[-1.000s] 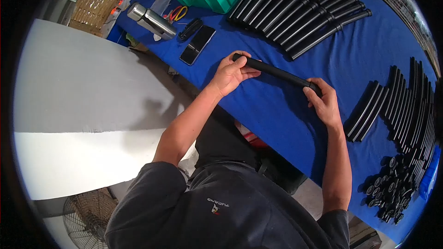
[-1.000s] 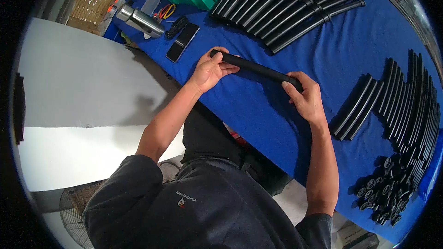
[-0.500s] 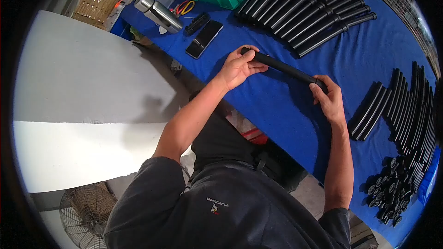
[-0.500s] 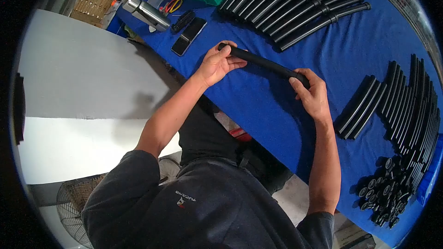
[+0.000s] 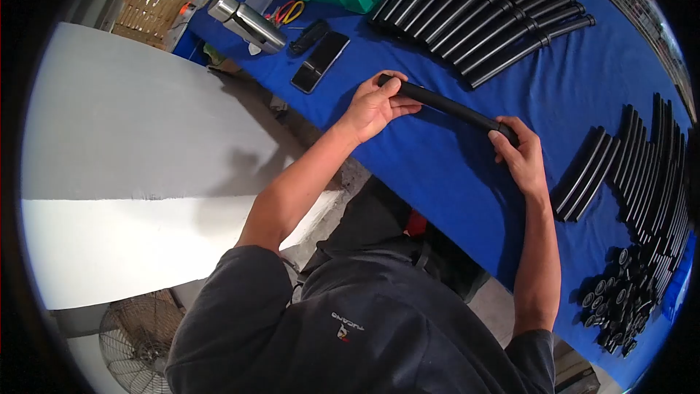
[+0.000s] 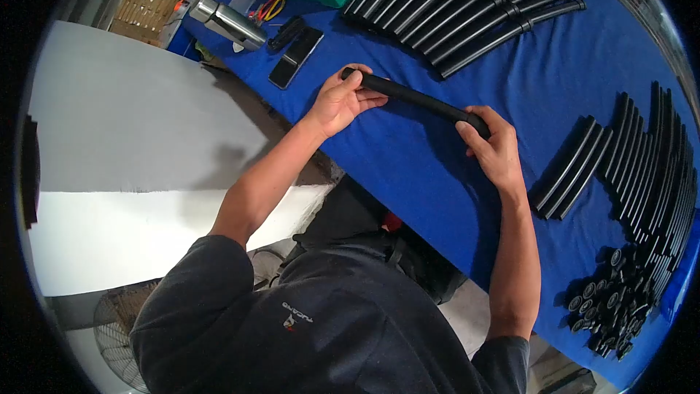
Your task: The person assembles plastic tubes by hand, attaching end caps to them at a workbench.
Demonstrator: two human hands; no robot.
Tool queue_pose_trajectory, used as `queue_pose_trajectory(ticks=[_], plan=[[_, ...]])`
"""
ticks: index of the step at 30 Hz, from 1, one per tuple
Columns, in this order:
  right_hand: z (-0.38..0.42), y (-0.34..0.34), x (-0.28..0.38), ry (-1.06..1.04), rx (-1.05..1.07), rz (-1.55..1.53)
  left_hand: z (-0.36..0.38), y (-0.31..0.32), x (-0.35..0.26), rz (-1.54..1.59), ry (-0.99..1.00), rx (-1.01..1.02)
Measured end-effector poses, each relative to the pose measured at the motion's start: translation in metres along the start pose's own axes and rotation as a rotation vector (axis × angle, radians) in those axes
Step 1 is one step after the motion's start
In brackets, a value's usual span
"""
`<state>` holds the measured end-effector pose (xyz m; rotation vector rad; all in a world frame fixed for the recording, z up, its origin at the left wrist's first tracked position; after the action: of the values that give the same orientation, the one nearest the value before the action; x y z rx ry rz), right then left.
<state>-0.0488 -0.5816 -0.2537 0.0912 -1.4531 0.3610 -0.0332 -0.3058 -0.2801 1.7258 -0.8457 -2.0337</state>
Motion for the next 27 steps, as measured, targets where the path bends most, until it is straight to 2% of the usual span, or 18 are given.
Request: queue_pose_trajectory(ticks=[2, 11, 14, 15, 16, 17, 27], plan=[[0.001, -0.002, 0.007, -0.058, -0.032, -0.035, -0.001, 0.0, 0.001, 0.006, 0.005, 0.001], [0.001, -0.001, 0.01, -0.017, -0.006, 0.052, -0.001, -0.006, 0.001, -0.097, -0.007, -0.013], [-0.002, -0.002, 0.002, -0.053, 0.003, -0.01, -0.001, -0.008, 0.002, -0.118, -0.011, -0.029], [-0.003, -0.004, 0.002, -0.131, -0.011, 0.051, -0.001, -0.012, 0.003, -0.134, 0.0, -0.042], [-0.001, -0.004, 0.005, -0.099, 0.009, 0.024, 0.0, -0.016, 0.003, -0.15, 0.008, -0.054], [-0.001, -0.003, 0.007, -0.172, -0.002, 0.009, 0.001, -0.015, 0.001, -0.161, 0.021, -0.069], [0.008, -0.004, 0.024, -0.312, -0.004, 0.164, 0.0, -0.01, -0.002, -0.139, 0.03, -0.123]])
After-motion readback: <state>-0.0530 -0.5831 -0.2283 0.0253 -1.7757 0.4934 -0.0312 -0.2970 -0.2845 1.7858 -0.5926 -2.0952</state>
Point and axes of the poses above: each hand's wrist, its own z-axis away from the middle knuckle, its own y-axis out of the palm, x = y × z, the point moved 10 cm from there along -z, towards the middle knuckle, and after that the axes turned 4 degrees about y, right-handed, at the moved point
